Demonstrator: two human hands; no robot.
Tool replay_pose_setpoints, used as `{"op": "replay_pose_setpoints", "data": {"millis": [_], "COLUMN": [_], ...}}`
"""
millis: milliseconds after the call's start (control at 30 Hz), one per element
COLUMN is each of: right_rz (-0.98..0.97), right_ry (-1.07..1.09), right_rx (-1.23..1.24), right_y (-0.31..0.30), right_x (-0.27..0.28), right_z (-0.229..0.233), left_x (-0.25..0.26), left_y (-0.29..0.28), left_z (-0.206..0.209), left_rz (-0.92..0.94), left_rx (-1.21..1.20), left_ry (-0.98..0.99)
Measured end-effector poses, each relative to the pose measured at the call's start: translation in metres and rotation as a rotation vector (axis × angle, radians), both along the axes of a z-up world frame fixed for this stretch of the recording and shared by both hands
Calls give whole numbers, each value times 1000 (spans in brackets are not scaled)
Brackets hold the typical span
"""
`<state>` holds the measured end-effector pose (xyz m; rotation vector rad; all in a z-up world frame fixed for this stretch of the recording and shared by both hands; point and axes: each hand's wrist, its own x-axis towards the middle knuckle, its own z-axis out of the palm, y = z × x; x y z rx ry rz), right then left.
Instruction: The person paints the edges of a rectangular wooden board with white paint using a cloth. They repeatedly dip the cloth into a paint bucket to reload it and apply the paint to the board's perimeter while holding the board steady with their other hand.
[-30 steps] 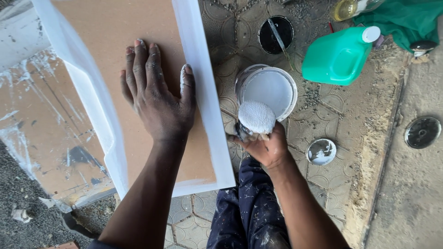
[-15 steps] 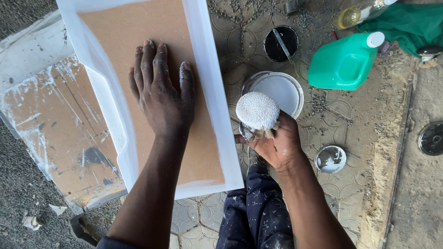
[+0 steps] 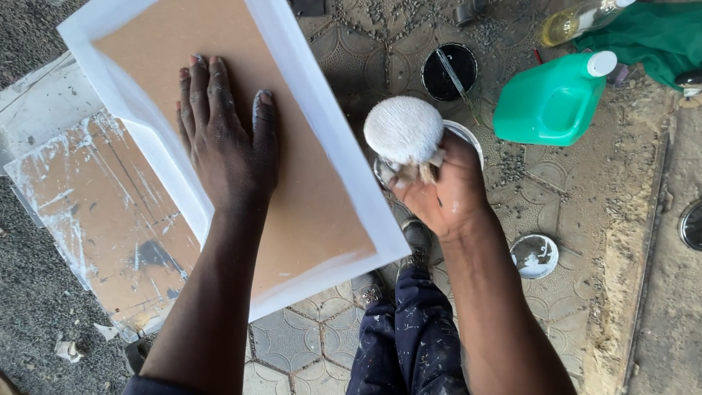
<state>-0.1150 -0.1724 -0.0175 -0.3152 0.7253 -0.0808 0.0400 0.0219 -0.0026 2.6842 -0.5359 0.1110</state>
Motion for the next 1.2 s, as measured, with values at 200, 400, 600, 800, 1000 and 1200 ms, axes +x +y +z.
{"op": "replay_pose_setpoints", "data": {"millis": [200, 400, 600, 800, 1000, 1200], "right_rz": [174, 413, 488, 738, 348, 468], "right_ry": [-83, 66, -52, 49, 96, 49], "right_rx": [-261, -475, -464, -307, -422, -845], "right_y": [-39, -46, -20, -19, -2, -13], "right_x": [-16, -29, -22, -138, -123, 69], "right_z": [-10, -37, -39, -43, -44, -17], "left_x": [-22, -46, -47, -46, -47, -45], "left_y": [0, 4, -2, -9, -12, -12], "left_z": [8, 10, 13, 16, 18, 17], "left_rz": [20, -6, -16, -26, -18, 7], "left_rx": [40, 56, 72, 76, 78, 112], "left_ry": [29, -10, -58, -83, -85, -110]}}
